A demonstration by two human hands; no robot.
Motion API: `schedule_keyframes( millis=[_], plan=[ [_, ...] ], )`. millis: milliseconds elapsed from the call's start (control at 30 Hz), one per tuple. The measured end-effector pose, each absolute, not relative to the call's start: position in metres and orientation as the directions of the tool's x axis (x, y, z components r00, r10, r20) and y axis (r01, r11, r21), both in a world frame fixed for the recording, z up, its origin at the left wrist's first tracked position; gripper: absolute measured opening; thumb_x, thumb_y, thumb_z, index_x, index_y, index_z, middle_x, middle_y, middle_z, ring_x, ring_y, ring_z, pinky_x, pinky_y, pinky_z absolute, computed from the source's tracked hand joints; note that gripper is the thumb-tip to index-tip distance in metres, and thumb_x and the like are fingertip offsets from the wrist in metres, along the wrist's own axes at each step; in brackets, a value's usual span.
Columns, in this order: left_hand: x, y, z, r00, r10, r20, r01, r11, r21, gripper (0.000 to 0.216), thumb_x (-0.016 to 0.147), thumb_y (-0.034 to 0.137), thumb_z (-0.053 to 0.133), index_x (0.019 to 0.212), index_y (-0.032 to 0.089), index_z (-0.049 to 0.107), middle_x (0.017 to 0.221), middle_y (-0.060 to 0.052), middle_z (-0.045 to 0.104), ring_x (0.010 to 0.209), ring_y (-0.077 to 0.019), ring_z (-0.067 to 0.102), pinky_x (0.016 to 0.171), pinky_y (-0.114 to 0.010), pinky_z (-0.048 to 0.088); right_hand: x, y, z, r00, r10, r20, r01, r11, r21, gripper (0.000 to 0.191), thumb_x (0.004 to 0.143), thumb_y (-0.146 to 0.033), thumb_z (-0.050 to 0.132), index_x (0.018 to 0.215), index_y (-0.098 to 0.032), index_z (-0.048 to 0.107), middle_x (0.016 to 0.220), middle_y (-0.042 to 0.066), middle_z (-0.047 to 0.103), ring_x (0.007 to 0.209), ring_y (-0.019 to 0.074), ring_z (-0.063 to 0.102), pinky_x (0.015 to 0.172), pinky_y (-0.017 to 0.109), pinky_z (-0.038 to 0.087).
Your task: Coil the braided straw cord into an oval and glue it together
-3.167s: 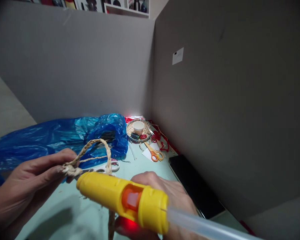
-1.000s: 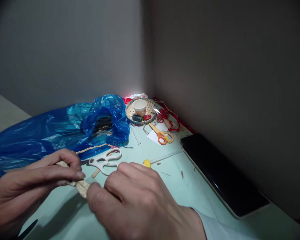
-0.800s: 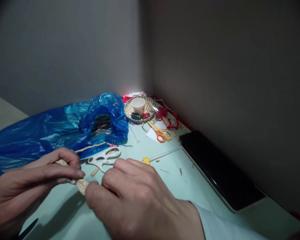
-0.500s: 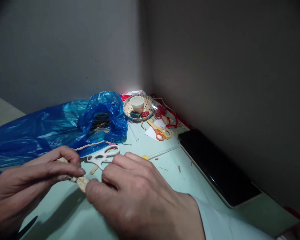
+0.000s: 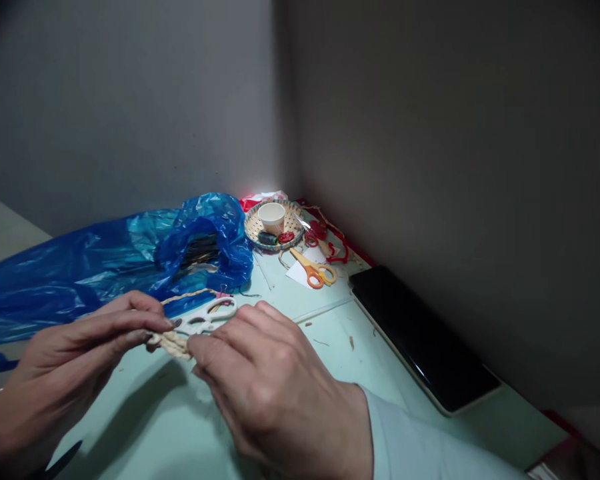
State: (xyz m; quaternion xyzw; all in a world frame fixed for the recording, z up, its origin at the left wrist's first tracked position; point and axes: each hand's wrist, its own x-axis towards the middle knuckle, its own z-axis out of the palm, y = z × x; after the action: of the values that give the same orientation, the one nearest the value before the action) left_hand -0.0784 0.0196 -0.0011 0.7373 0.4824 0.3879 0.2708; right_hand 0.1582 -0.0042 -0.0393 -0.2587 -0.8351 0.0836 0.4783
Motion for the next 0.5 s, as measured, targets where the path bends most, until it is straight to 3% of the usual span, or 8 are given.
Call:
schedule_keyframes(
  millis=[267,500],
  plan=[
    [-0.080,0.016,-0.004,0.194,0.930,0.312,0.483,-0.368,0.795,0.013,0.087,0.032,0.070,0.086,0.037,0.082,0.093,0.002,0.069,0.083,-0.0124,0.067,0.071,-0.013,0.050,0.154,-0.007,-0.042,-0.348,0.503,0.791,0.395,0.844,-0.362,0.018,0.094,-0.008,0.059,0.108,-0.003,0.070,0.084,0.010,0.071,0.072,0.0178,0.054,0.066,0.034,0.045],
    [-0.069,0.016,-0.020,0.060,0.987,0.147,0.367,-0.159,0.917,0.011,0.089,0.036,0.070,0.086,0.032,0.080,0.098,0.004,0.072,0.093,-0.0144,0.065,0.080,-0.017,0.047,0.154,-0.004,-0.045,-0.333,0.513,0.791,0.461,0.820,-0.338,0.016,0.095,-0.009,0.060,0.106,-0.005,0.070,0.086,0.010,0.072,0.072,0.0184,0.054,0.068,0.035,0.041]
  ],
)
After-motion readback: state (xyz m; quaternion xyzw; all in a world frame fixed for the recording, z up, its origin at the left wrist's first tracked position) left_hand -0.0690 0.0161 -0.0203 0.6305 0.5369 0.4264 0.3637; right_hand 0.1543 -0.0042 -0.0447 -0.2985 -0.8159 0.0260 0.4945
